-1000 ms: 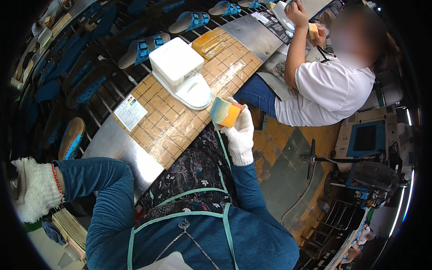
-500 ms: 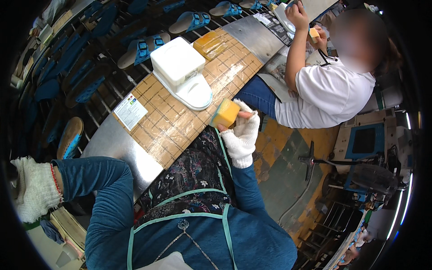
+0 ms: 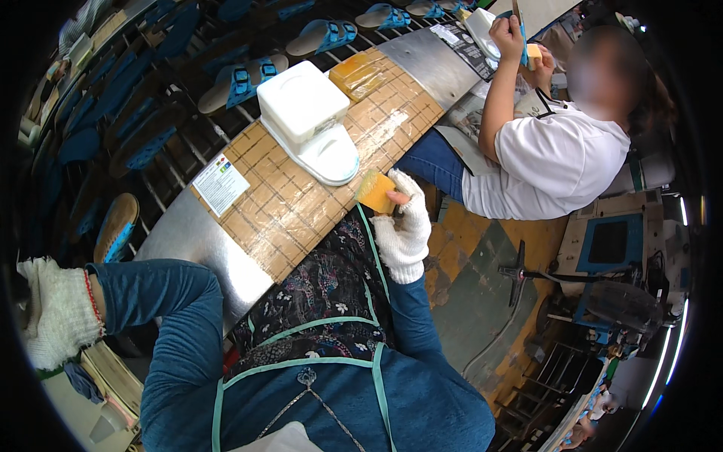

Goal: The person repeatedly picks up blue slides from a conveyor belt and scrubs the soles with a yellow sponge. They wipe the soles thoroughly, then place the slides back on the belt. The process is repeated for multiple slides throughout the clip.

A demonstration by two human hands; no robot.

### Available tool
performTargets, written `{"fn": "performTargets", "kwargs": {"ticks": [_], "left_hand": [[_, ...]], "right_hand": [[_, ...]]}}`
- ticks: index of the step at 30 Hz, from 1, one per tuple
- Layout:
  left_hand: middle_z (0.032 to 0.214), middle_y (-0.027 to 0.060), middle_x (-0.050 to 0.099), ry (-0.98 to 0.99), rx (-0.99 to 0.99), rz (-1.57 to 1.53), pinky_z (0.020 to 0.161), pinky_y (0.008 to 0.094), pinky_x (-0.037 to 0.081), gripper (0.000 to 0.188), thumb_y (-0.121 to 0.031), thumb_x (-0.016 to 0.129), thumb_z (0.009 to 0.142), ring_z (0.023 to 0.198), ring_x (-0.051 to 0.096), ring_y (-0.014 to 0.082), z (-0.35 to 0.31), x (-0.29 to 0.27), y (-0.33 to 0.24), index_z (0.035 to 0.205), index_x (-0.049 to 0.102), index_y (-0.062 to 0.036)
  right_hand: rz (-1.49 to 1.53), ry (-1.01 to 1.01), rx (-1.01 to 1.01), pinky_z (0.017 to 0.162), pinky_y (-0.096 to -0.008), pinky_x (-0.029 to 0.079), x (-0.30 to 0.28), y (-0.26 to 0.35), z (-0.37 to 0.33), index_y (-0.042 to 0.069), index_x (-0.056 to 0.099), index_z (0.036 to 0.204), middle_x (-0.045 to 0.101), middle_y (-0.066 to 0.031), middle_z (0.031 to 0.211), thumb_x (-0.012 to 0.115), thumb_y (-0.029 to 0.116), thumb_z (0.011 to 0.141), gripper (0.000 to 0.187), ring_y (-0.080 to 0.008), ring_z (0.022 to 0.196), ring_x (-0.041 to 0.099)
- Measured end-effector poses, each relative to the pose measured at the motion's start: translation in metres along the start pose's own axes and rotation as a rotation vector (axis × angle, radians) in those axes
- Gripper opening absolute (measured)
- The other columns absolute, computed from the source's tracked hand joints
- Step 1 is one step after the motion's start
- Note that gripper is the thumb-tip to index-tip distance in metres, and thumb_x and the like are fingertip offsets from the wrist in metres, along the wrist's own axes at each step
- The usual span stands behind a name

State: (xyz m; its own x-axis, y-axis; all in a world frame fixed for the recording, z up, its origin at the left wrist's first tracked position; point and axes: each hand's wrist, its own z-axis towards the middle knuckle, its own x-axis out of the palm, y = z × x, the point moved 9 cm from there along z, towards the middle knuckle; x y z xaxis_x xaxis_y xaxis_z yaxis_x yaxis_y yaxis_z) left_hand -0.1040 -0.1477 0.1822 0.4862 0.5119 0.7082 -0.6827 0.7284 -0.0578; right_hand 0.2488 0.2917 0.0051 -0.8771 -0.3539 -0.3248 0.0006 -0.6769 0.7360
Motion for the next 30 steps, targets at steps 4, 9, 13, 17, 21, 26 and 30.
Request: {"fn": "performTargets", "kwargs": {"ticks": [4, 9, 13, 17, 21, 26, 30], "left_hand": [[0.111, 0.0164, 0.072, 0.008, 0.016, 0.007, 0.092, 0.0379, 0.054, 0.051, -0.044, 0.051, 0.103, 0.098, 0.070, 0.0217, 0.001, -0.001, -0.003, 0.120, 0.068, 0.0011], [0.112, 0.0166, 0.072, 0.018, 0.028, 0.020, 0.093, 0.0380, 0.053, 0.051, -0.044, 0.051, 0.103, 0.098, 0.070, 0.0219, -0.001, -0.001, -0.008, 0.120, 0.068, 0.0011], [0.112, 0.0168, 0.072, 0.012, 0.037, 0.032, 0.093, 0.0381, 0.053, 0.051, -0.043, 0.051, 0.103, 0.099, 0.070, 0.0220, -0.005, -0.002, -0.011, 0.120, 0.068, 0.0011], [0.112, 0.0170, 0.072, 0.007, 0.027, 0.045, 0.093, 0.0381, 0.053, 0.051, -0.043, 0.051, 0.104, 0.099, 0.070, 0.0221, -0.016, -0.004, -0.007, 0.121, 0.068, 0.0011], [0.113, 0.0172, 0.072, 0.001, 0.008, 0.058, 0.094, 0.0382, 0.053, 0.051, -0.043, 0.051, 0.104, 0.099, 0.070, 0.0221, -0.024, -0.006, -0.002, 0.121, 0.068, 0.0012], [0.113, 0.0174, 0.072, 0.002, 0.002, 0.068, 0.094, 0.0383, 0.053, 0.051, -0.043, 0.051, 0.104, 0.100, 0.070, 0.0223, -0.029, -0.006, 0.000, 0.122, 0.068, 0.0012], [0.114, 0.0176, 0.072, -0.004, 0.002, 0.069, 0.094, 0.0383, 0.053, 0.051, -0.043, 0.051, 0.104, 0.100, 0.070, 0.0224, -0.033, -0.008, 0.000, 0.122, 0.068, 0.0012]], "right_hand": [[-0.210, 0.028, -0.046, 0.104, -0.0423, 0.047, 0.003, 0.015, 0.011, 0.004, 0.064, 0.116, 0.057, -0.0209, 0.135, 0.075, -0.007, 0.073, 0.045, -0.0328, 0.123, 0.058], [-0.284, 0.128, -0.010, 0.099, -0.0427, 0.048, 0.016, 0.009, 0.036, 0.002, 0.066, 0.114, 0.061, -0.0218, 0.127, 0.076, -0.004, 0.069, 0.046, -0.0350, 0.116, 0.061], [-0.443, 0.303, -0.190, 0.101, -0.0449, 0.047, 0.035, 0.013, 0.045, 0.000, 0.063, 0.123, 0.063, -0.0226, 0.124, 0.075, -0.002, 0.071, 0.054, -0.0397, 0.120, 0.059], [-0.459, 0.287, -0.122, 0.098, -0.0476, 0.046, 0.033, 0.009, 0.044, 0.007, 0.065, 0.106, 0.066, -0.0183, 0.121, 0.074, -0.003, 0.066, 0.043, -0.0390, 0.113, 0.060], [-0.560, 0.367, -0.224, 0.092, -0.0466, 0.047, 0.038, 0.020, 0.045, 0.009, 0.068, 0.106, 0.067, -0.0166, 0.117, 0.073, 0.000, 0.061, 0.046, -0.0371, 0.107, 0.061], [-0.599, 0.484, -0.294, 0.091, -0.0463, 0.046, 0.039, 0.032, 0.053, 0.009, 0.069, 0.100, 0.068, -0.0150, 0.112, 0.072, 0.003, 0.057, 0.043, -0.0367, 0.104, 0.061], [-0.493, 0.392, -0.261, 0.093, -0.0463, 0.046, 0.033, 0.034, 0.062, 0.006, 0.066, 0.101, 0.069, -0.0148, 0.108, 0.072, 0.003, 0.059, 0.042, -0.0369, 0.105, 0.061]]}}
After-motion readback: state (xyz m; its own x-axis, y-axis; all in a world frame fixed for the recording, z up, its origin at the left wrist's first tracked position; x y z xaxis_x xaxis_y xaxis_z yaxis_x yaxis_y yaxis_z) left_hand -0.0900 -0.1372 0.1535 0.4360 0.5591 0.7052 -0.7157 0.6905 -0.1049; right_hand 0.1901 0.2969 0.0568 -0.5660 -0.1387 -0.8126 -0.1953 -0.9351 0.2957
